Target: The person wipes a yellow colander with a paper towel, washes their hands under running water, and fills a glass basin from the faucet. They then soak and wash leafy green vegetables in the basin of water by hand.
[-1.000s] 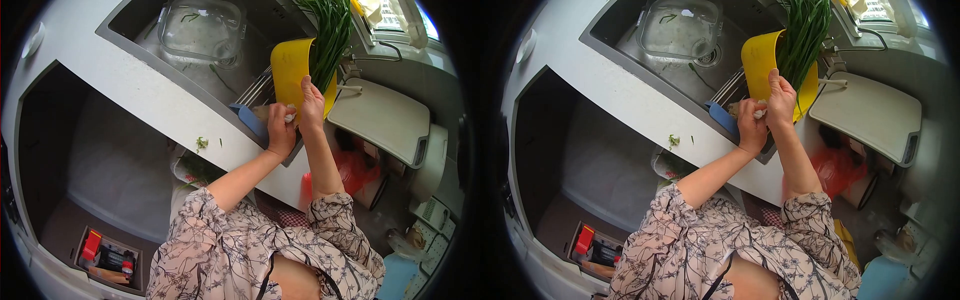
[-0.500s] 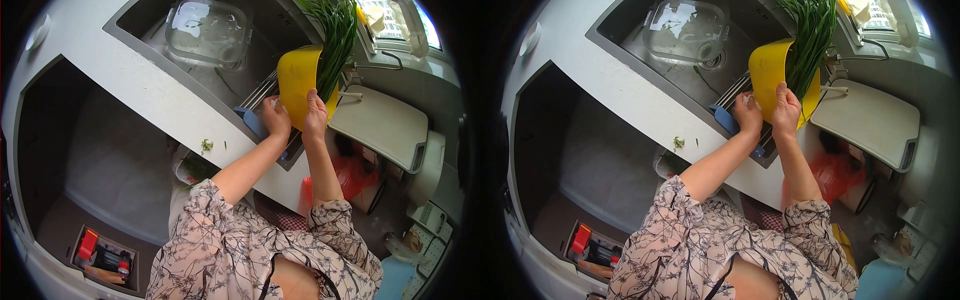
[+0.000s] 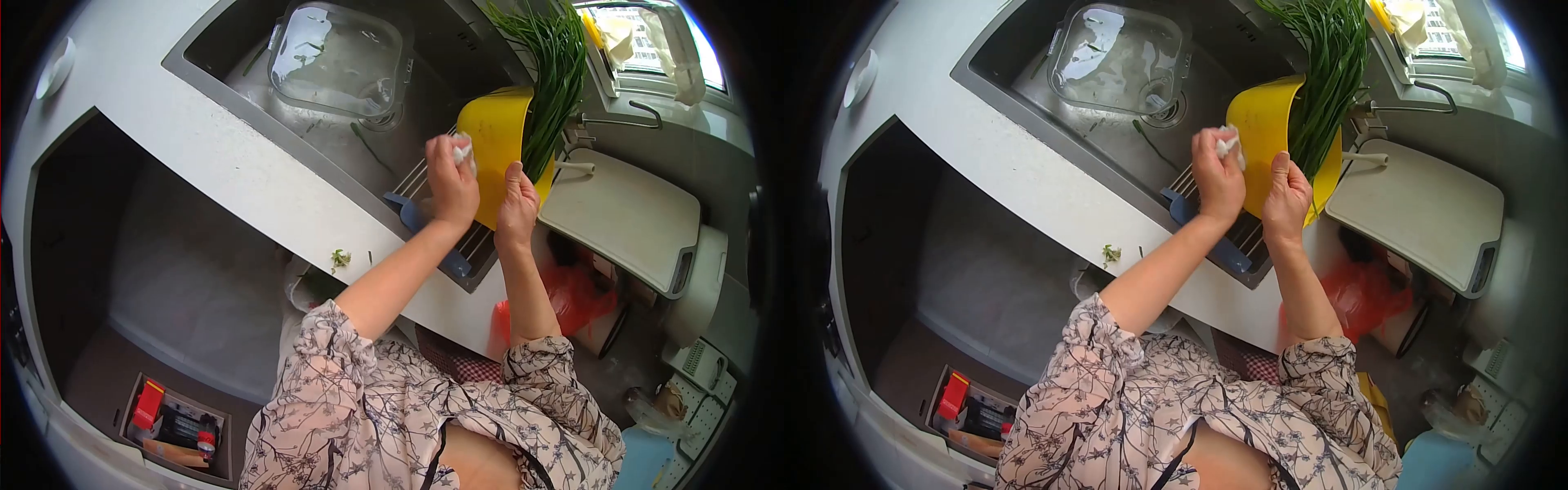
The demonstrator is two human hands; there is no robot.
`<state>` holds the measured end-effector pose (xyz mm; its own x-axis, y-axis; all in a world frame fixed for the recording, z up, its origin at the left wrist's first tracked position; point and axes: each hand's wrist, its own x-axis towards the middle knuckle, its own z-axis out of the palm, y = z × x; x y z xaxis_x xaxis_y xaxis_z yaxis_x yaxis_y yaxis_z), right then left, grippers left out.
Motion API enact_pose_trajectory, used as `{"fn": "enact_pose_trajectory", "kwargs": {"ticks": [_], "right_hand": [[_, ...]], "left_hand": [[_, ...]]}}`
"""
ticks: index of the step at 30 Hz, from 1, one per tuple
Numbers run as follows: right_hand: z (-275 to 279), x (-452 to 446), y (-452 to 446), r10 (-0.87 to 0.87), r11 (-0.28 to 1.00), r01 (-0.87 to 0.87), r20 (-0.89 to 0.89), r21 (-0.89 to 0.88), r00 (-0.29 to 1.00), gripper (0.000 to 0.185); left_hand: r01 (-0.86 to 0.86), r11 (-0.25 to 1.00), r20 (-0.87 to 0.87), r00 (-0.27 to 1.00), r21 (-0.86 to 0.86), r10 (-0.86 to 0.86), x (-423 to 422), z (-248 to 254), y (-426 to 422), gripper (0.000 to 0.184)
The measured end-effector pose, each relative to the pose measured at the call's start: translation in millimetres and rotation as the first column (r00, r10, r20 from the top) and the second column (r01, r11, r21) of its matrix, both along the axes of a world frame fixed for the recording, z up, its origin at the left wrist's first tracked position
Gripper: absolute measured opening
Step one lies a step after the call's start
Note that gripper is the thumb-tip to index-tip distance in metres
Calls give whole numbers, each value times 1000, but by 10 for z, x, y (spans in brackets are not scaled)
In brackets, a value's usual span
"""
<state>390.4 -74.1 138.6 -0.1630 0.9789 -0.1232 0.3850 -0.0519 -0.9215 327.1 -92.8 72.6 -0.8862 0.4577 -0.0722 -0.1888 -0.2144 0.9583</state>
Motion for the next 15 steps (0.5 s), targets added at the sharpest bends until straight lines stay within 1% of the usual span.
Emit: {"fn": "enact_pose_trajectory", "kwargs": {"ticks": [1,4,5,6,8,10,11,13,14,15], "right_hand": [[0,-20,-21,-2,1000,2,-3,4,1000,39],[1,-72,-75,-9,1000,8,13,19,1000,39],[-8,-60,-89,-20,1000,20,24,20,1000,39],[-12,-37,-86,-32,999,32,30,17,999,39],[15,-43,-72,-15,1000,15,39,4,999,37],[13,-56,-89,9,1000,-10,42,23,999,37],[7,-62,-106,-5,1000,5,10,21,1000,37],[-20,-76,-95,-29,999,29,-38,13,999,37],[-34,-50,-84,-13,1000,13,0,17,1000,37],[-51,-14,-85,0,1000,0,38,19,999,36]], "left_hand": [[53,999,24,998,12,-53,145,57,-130,13],[-46,999,-18,999,25,46,-75,14,16,13],[-50,999,22,999,21,50,-289,-22,168,12],[34,999,12,999,-16,-34,-467,-48,284,9],[60,998,-75,995,11,-59,-478,-20,250,15],[18,998,-219,976,65,-3,-183,50,-24,19],[86,992,-272,960,88,-59,42,53,-148,20],[71,993,-300,953,96,-39,-43,109,-91,19],[65,992,-312,950,107,-28,-126,142,-31,18],[78,993,-281,959,90,-50,-345,202,95,16]]}}
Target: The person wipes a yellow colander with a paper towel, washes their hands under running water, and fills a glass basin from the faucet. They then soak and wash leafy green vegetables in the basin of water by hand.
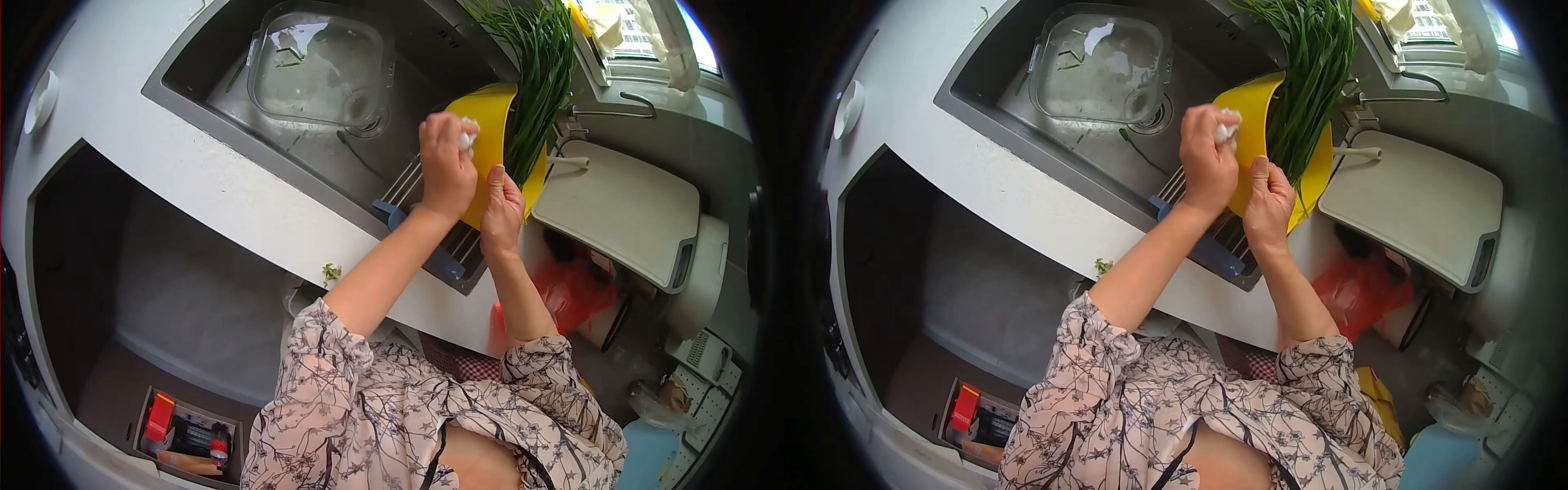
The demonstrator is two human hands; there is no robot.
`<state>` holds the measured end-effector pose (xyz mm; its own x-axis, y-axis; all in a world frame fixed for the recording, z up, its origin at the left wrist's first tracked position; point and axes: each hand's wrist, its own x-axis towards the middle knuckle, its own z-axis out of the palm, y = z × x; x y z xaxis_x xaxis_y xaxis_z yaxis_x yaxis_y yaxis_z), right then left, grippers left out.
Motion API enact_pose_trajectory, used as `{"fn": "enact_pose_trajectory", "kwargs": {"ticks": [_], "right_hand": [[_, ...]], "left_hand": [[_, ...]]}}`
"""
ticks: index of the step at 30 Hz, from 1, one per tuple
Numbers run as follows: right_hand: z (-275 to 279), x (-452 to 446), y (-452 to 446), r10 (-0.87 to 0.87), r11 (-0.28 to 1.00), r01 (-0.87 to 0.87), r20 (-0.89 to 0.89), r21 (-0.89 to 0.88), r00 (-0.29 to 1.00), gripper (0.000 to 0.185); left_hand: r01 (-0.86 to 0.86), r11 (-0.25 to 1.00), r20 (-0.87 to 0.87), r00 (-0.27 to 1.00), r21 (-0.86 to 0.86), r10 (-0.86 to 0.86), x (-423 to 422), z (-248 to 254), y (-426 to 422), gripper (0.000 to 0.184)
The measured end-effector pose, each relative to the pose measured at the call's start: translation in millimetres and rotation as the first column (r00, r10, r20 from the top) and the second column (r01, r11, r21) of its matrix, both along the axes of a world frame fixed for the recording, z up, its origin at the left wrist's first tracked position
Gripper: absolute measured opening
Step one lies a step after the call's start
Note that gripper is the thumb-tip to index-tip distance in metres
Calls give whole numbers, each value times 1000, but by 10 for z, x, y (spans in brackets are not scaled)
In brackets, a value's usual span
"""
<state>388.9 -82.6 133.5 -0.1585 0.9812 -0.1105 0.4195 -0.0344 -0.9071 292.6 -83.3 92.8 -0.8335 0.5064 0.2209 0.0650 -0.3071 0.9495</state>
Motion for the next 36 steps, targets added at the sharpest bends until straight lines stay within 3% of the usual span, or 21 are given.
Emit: {"fn": "enact_pose_trajectory", "kwargs": {"ticks": [3,5,8,15,18,19,20,21,22,23,26,28,31,33,34,36], "right_hand": [[24,-9,-32,13,1000,-13,9,-7,1000,36],[-6,-62,-9,-9,1000,10,-47,24,999,36],[50,-106,-22,-17,999,12,-146,-34,989,36],[8,-60,22,28,999,-28,3,22,1000,35],[8,-85,-15,-16,1000,17,-58,16,998,33],[23,-44,27,2,1000,-3,-71,-24,997,33],[41,-25,66,21,998,-26,-86,-59,996,33],[68,-11,77,27,996,-31,-50,-89,998,33],[110,-4,84,32,992,-33,-12,-119,999,33],[138,1,89,41,988,-37,24,-150,999,34],[158,39,-75,55,990,-73,151,119,987,36],[198,211,-243,78,948,-177,345,264,935,38],[94,673,-361,78,880,-300,511,368,856,37],[54,875,-422,37,836,-379,649,396,760,38],[95,848,-416,4,734,-475,697,485,717,25],[22,917,-311,51,748,-464,657,474,752,14]], "left_hand": [[140,989,-76,987,-56,-144,-400,23,302,17],[17,999,-194,981,-44,-25,-207,53,110,14],[-16,999,-132,991,37,21,225,-1,-196,14],[-43,998,-195,980,-36,36,-228,25,132,17],[83,996,-227,970,-27,-87,92,-97,-235,15],[231,972,62,971,35,-232,174,-125,-345,14],[347,928,333,866,138,-373,217,-161,-441,13],[426,864,556,664,270,-501,219,-198,-504,12],[300,790,721,326,534,-611,105,-232,-536,13],[237,724,713,144,648,-686,-18,-267,-591,20],[181,633,651,-58,753,-757,-228,-280,-722,28],[123,571,584,-155,812,-797,-292,-265,-809,33],[400,723,695,245,563,-676,-223,-291,-868,40],[452,781,621,480,430,-620,-106,-315,-831,42],[480,805,564,579,349,-589,-55,-309,-812,43],[449,876,387,787,176,-481,98,-345,-683,38]]}}
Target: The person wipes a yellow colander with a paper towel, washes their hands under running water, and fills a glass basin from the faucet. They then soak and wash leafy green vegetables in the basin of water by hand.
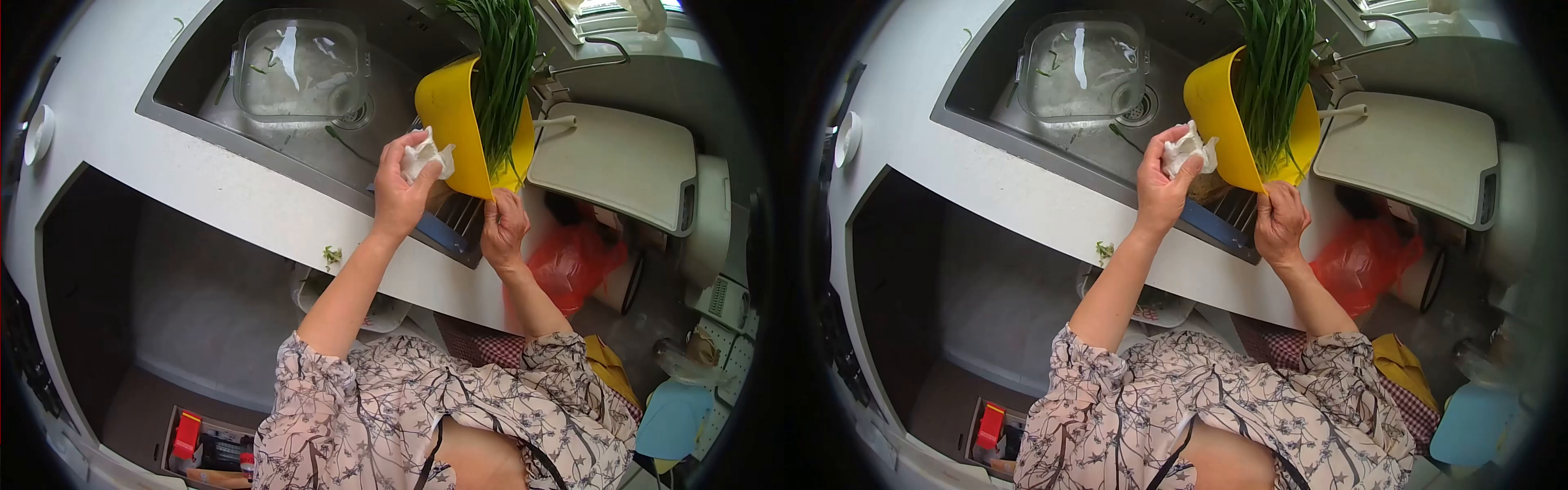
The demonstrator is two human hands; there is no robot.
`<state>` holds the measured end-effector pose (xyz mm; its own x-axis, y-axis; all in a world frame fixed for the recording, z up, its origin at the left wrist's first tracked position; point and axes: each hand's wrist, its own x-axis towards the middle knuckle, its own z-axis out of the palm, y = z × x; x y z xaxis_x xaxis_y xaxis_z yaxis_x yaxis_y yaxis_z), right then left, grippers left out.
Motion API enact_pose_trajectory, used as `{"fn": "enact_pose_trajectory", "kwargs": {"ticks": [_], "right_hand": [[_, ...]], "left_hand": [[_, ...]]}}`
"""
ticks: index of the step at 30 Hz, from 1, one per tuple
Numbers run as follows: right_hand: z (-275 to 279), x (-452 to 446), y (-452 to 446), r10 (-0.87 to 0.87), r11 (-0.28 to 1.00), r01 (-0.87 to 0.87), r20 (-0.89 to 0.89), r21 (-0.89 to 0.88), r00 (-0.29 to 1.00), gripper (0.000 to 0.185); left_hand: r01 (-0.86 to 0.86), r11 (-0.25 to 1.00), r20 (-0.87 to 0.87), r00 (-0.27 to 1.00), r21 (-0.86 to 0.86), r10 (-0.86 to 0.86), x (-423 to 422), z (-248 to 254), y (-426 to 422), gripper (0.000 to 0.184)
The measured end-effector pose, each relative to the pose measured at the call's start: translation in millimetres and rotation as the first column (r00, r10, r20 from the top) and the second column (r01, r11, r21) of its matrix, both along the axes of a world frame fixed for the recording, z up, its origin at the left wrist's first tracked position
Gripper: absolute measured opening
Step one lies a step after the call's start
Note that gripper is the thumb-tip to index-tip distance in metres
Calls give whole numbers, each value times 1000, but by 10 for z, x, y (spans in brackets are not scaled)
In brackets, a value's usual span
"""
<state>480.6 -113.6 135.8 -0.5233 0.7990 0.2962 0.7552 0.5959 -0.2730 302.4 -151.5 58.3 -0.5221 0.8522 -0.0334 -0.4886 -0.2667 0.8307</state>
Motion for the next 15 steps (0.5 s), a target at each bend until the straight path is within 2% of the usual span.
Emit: {"fn": "enact_pose_trajectory", "kwargs": {"ticks": [3,4,7,10,12,15], "right_hand": [[37,-127,90,25,996,-31,-66,-88,998,11],[66,-237,106,28,992,-38,-83,-119,996,15],[78,-416,92,-30,958,-53,-284,-283,958,20],[52,-471,67,-78,934,-41,-314,-355,946,23],[23,-596,122,-100,918,-71,-401,-390,910,24],[-54,-647,146,-141,901,-68,-436,-429,889,27]], "left_hand": [[-210,978,-380,905,-12,190,148,121,168,34],[-312,950,-399,867,31,298,264,130,193,33],[-328,944,-378,869,43,320,681,166,-27,30],[-350,936,-335,887,-34,319,787,124,-92,25],[-382,918,-322,887,-106,331,700,114,-24,22],[-467,857,-177,883,-219,436,593,131,42,22]]}}
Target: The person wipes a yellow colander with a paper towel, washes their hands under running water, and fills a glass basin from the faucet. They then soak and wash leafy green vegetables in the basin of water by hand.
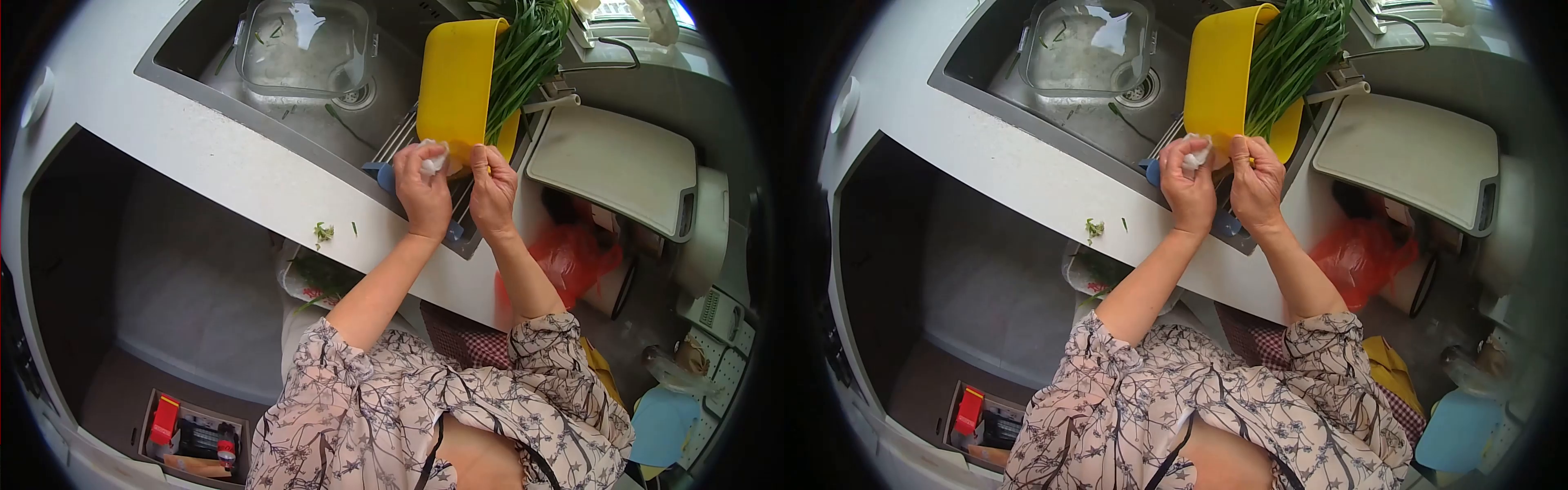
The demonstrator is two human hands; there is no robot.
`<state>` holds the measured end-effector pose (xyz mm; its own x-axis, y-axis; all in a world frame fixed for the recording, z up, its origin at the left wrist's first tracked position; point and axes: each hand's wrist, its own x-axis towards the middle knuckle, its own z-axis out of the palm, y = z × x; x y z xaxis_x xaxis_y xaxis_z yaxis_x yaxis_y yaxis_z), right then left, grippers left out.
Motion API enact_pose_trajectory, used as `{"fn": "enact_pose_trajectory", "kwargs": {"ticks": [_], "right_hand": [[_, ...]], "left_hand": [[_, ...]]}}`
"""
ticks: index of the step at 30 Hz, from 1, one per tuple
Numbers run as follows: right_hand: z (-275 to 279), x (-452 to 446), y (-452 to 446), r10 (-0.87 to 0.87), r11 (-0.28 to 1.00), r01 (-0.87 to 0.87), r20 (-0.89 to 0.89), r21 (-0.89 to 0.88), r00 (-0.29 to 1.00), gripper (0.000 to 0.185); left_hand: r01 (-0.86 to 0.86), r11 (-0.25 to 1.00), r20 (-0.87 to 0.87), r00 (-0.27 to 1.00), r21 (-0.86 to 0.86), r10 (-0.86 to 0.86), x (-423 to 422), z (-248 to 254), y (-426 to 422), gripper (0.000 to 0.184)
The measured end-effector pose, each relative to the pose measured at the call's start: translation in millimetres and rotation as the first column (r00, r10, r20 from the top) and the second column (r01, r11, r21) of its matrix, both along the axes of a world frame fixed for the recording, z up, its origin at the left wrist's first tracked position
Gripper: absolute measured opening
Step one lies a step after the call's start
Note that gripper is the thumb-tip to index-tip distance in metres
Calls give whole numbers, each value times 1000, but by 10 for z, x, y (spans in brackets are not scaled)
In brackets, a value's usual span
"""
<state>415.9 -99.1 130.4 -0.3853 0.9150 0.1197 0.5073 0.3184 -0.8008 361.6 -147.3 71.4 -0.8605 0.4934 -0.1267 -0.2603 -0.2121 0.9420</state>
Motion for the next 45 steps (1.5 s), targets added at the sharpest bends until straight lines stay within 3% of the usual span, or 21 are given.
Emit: {"fn": "enact_pose_trajectory", "kwargs": {"ticks": [1,5,8,12,16,17,21,24,27,31,34,35,39,43,45], "right_hand": [[2,-36,-32,5,1000,-5,-5,16,1000,27],[12,-41,-39,-28,999,26,-41,-36,999,25],[26,-40,-55,-27,997,26,-14,-74,1000,25],[-3,-3,-61,-25,999,23,83,23,996,23],[16,-41,-67,-125,988,120,-49,-92,991,23],[60,-10,-48,-96,986,97,13,-134,995,24],[13,-55,-91,-55,998,56,63,-17,997,26],[-12,-43,-46,-91,994,92,23,-61,996,26],[111,-118,-80,-131,981,126,-29,-147,991,27],[-32,-69,-65,-39,999,37,56,26,998,26],[20,-72,-58,-117,992,118,29,-35,993,25],[23,-45,-50,-149,985,150,14,-88,989,24],[-38,-38,-109,-47,998,45,59,36,997,22],[-7,-1,-126,-51,997,42,125,68,991,19],[-5,38,-194,-9,994,-10,178,105,984,19]], "left_hand": [[-15,1000,102,995,-22,18,-66,-35,10,23],[103,992,-209,974,74,-85,-94,291,-55,25],[112,991,-251,964,78,-89,-154,124,-5,24],[54,987,-183,980,-153,-82,-404,-85,49,14],[110,991,-319,944,71,-82,-173,271,26,14],[133,987,-331,939,91,-96,-244,259,30,15],[72,991,-236,967,-116,-98,-451,-8,109,17],[90,995,-368,925,-30,-95,-348,84,67,18],[133,990,-345,932,36,-113,-265,165,48,18],[66,990,-273,957,-124,-98,-513,-61,170,15],[131,991,-455,884,24,-106,-380,114,80,15],[182,980,-440,889,79,-130,-358,194,60,15],[203,977,-320,924,-59,-211,-695,26,239,13],[191,981,-538,831,44,-138,-601,132,169,16],[235,972,-519,833,17,-192,-606,35,162,16]]}}
